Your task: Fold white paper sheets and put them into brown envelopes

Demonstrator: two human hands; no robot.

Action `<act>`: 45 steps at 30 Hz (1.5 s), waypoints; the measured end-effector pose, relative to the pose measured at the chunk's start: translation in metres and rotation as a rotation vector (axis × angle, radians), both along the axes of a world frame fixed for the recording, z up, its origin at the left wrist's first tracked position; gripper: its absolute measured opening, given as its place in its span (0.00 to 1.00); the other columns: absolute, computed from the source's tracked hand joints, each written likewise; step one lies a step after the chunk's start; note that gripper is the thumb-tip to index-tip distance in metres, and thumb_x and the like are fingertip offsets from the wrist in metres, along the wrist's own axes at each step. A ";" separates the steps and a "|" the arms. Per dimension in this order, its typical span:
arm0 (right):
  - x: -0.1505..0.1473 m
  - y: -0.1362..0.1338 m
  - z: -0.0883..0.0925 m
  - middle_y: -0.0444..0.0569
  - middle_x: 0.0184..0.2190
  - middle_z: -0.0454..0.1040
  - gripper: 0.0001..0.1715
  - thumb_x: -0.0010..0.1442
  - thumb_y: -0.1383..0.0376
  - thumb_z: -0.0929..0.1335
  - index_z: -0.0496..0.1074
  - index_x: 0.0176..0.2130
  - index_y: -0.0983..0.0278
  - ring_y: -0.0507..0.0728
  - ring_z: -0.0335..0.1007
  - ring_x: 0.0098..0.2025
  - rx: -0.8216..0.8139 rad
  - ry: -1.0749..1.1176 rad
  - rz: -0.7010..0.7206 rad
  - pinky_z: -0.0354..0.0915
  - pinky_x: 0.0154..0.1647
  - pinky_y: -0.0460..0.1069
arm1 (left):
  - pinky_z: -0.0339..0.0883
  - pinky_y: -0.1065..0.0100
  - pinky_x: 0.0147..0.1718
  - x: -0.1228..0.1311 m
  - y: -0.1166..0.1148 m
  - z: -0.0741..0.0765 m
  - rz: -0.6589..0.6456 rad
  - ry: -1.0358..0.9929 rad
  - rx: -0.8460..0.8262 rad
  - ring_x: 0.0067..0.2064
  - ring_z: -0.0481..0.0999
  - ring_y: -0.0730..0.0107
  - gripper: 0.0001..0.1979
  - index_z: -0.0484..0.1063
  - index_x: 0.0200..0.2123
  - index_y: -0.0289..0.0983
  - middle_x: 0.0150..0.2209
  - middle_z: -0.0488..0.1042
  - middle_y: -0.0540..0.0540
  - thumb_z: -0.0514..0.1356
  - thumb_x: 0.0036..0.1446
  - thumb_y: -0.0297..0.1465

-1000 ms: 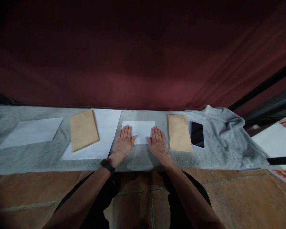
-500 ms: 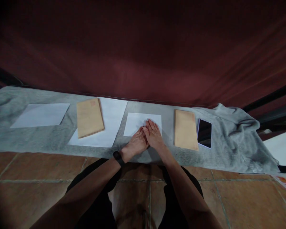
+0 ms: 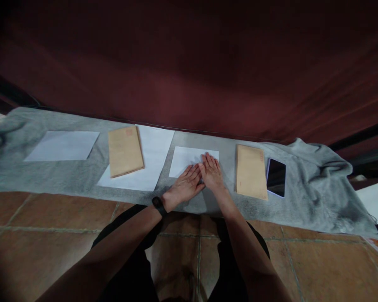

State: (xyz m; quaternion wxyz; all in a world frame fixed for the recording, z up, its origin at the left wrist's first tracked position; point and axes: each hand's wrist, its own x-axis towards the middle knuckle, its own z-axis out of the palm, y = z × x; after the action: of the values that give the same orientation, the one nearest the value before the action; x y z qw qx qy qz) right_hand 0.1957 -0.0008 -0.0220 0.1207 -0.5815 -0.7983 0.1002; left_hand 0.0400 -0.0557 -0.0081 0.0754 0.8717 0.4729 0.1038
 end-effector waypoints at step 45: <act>0.000 -0.006 -0.002 0.61 0.73 0.54 0.33 0.76 0.59 0.52 0.58 0.72 0.69 0.64 0.49 0.75 0.108 -0.037 -0.043 0.48 0.73 0.65 | 0.43 0.44 0.72 -0.002 0.049 -0.002 0.191 -0.029 0.028 0.75 0.50 0.51 0.29 0.59 0.71 0.37 0.73 0.57 0.40 0.50 0.70 0.36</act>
State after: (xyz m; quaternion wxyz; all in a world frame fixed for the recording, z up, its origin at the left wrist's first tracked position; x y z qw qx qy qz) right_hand 0.1961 -0.0069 -0.0240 0.1393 -0.5929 -0.7920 0.0433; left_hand 0.0377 -0.0065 -0.0103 0.0601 0.8221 0.5511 0.1297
